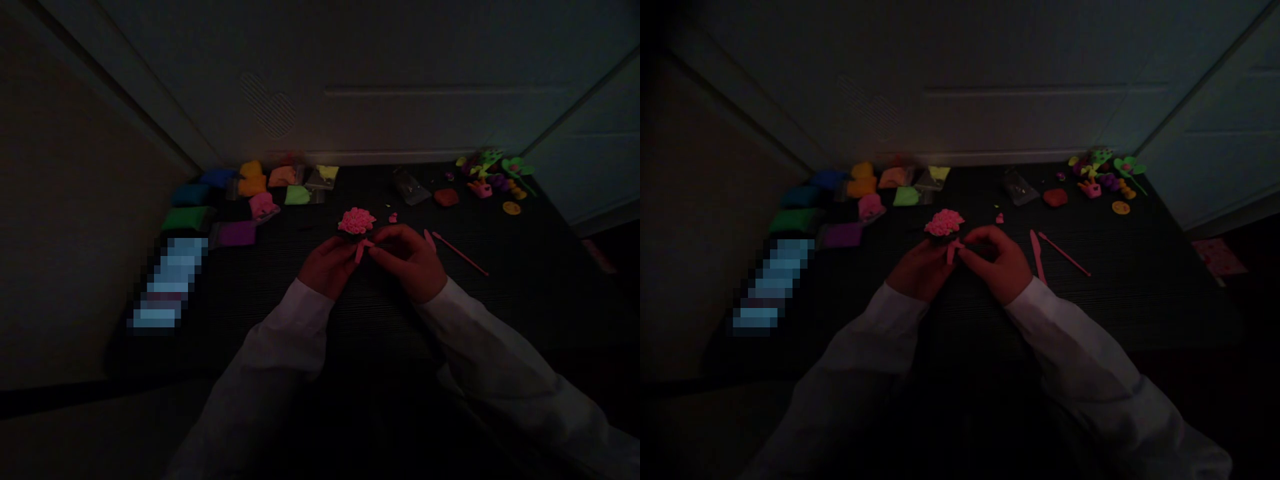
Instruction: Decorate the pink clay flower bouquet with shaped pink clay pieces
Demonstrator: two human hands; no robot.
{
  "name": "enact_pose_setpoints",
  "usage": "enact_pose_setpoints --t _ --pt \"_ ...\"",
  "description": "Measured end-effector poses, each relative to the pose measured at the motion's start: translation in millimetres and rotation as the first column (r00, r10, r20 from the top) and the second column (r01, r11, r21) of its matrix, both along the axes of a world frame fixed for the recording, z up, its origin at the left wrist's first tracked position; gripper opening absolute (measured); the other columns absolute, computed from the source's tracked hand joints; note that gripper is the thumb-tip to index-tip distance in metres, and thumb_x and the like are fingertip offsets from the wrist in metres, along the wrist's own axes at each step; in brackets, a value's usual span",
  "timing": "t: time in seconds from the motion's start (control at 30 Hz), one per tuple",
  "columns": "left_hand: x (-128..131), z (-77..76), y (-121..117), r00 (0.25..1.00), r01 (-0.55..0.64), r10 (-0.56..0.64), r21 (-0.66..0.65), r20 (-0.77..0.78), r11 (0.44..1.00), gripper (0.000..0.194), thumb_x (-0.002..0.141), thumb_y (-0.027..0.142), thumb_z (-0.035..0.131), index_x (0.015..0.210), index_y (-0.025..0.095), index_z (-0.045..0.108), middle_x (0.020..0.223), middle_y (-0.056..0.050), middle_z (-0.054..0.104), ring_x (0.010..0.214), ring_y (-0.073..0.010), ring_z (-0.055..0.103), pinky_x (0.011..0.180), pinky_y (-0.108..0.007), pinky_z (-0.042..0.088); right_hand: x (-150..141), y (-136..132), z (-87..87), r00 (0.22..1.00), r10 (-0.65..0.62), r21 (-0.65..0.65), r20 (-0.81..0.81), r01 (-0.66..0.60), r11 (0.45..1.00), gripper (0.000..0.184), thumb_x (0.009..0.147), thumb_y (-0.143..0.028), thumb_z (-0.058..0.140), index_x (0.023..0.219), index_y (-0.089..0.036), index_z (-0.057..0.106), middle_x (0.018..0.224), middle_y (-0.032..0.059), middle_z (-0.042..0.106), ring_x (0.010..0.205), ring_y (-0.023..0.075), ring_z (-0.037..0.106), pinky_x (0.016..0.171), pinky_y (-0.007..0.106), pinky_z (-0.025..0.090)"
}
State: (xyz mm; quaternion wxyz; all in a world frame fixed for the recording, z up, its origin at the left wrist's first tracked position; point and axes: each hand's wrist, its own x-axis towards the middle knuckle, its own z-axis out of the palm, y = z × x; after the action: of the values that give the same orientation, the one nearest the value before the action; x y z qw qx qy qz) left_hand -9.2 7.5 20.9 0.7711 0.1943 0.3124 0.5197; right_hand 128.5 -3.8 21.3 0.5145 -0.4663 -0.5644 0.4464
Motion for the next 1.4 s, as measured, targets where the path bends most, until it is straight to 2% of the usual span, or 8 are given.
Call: enact_pose_setpoints --t 0.23,0.83,1.13,1.4 --pt "0.7 -1.2 -0.3 1.000 0.019 -0.018 0.023 -0.018 1.000 0.014 0.062 0.003 0.060 0.072 0.011 0.064 0.073 -0.003 0.067 0.072 -0.0097 0.061 0.071 -0.020 0.044 -2.3 -2.4 4.2 0.992 -0.013 0.072 0.127 0.003 0.997 0.016 0.069 -0.024 0.061 0.083 -0.021 0.054 0.084 0.0002 0.058 0.081 0.0144 0.055 0.073 0.031 0.043" --pt "0.4 0.2 -0.8 1.000 0.012 -0.012 0.009 -0.028 1.000 0.014 0.061 0.003 0.061 0.072 0.011 0.064 0.073 -0.002 0.066 0.072 -0.0094 0.060 0.072 -0.022 0.043 -2.8 -3.6 8.0 0.980 -0.047 0.099 0.191 0.028 0.995 0.010 0.069 -0.023 0.061 0.077 -0.021 0.056 0.080 0.0002 0.059 0.079 0.0142 0.056 0.072 0.031 0.044" --pt "-0.2 -1.5 0.8 1.000 0.015 -0.016 -0.005 -0.027 1.000 0.014 0.062 0.003 0.060 0.072 0.012 0.064 0.076 -0.003 0.066 0.074 -0.0100 0.060 0.076 -0.023 0.042 -1.5 -0.3 2.7 0.997 -0.004 -0.018 0.083 0.006 1.000 0.016 0.067 -0.028 0.063 0.080 -0.021 0.058 0.080 0.0003 0.060 0.076 0.0142 0.056 0.071 0.032 0.045" --pt "-1.7 0.8 -0.6 1.000 0.006 -0.006 -0.001 -0.010 1.000 0.011 0.063 0.004 0.058 0.070 0.011 0.063 0.075 -0.004 0.066 0.073 -0.0108 0.060 0.073 -0.023 0.045 1.1 3.2 2.0 1.000 0.026 -0.046 0.013 -0.025 0.999 0.009 0.067 -0.025 0.062 0.071 -0.019 0.058 0.079 -0.0007 0.061 0.077 0.0130 0.056 0.075 0.032 0.043"
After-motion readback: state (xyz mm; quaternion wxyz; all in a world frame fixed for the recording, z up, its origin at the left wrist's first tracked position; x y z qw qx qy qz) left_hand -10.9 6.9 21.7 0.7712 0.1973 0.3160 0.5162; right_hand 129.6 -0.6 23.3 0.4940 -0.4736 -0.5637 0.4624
